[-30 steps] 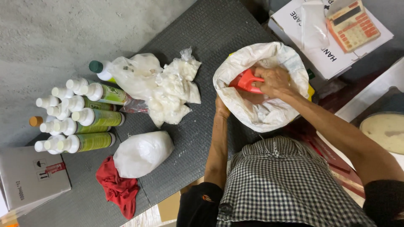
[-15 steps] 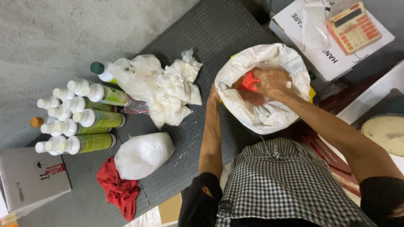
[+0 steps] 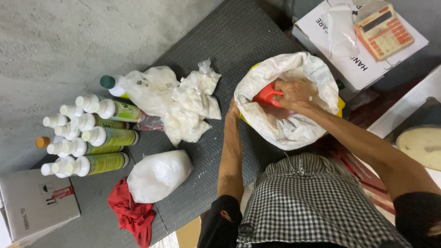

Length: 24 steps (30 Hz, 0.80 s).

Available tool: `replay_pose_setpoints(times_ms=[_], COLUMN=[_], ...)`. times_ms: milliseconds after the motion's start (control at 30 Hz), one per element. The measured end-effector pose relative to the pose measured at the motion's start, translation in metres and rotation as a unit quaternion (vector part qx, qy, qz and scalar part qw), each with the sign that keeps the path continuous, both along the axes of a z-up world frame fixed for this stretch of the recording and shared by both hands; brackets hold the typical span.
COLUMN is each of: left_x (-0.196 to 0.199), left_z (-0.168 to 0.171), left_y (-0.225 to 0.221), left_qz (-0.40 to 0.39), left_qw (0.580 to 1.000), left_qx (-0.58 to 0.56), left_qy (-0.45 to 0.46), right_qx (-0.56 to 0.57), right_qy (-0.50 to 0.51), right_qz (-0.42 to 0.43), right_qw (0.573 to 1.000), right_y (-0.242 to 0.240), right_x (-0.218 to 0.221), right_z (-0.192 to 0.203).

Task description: Measuring out white powder using a red scoop into plastic bags and weighing them on a scale for processing.

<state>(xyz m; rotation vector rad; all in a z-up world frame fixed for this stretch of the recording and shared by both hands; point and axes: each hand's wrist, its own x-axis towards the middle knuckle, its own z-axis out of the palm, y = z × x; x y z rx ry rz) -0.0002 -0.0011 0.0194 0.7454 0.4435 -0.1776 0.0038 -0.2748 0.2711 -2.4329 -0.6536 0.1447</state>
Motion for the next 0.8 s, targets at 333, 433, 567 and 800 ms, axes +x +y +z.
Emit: replay_pose_setpoints(times_ms=[333,433,567,800], left_x=[-0.031,-0.038,-0.039,-0.030], left_z=[0.193,0.241,0.310,0.363], left_y=[-0.014,-0.013,-0.028,-0.063], left_qz=[-0.002,-0.019,-0.094,-0.152], left_qw=[0.995,0.975,0.857,0.608], left_qx=[0.010,0.166,0.477,0.771], left_qy=[-0.097,-0.148,-0.169,-0.116], right_qx=[0.030,0.041,0.030,0.039], right_qy=[-0.051,-0.089,-0.032,-0.091], right_qz=[0.034,0.047,-0.026,-0.044], right_qw=[0.998,0.994,0.999,0.994], right_y=[-0.058,-0.078,-0.092,-0.100], right_x=[-0.012,-0.024,-0.041,-0.070], right_z=[0.024,0.049,0.071,0.080])
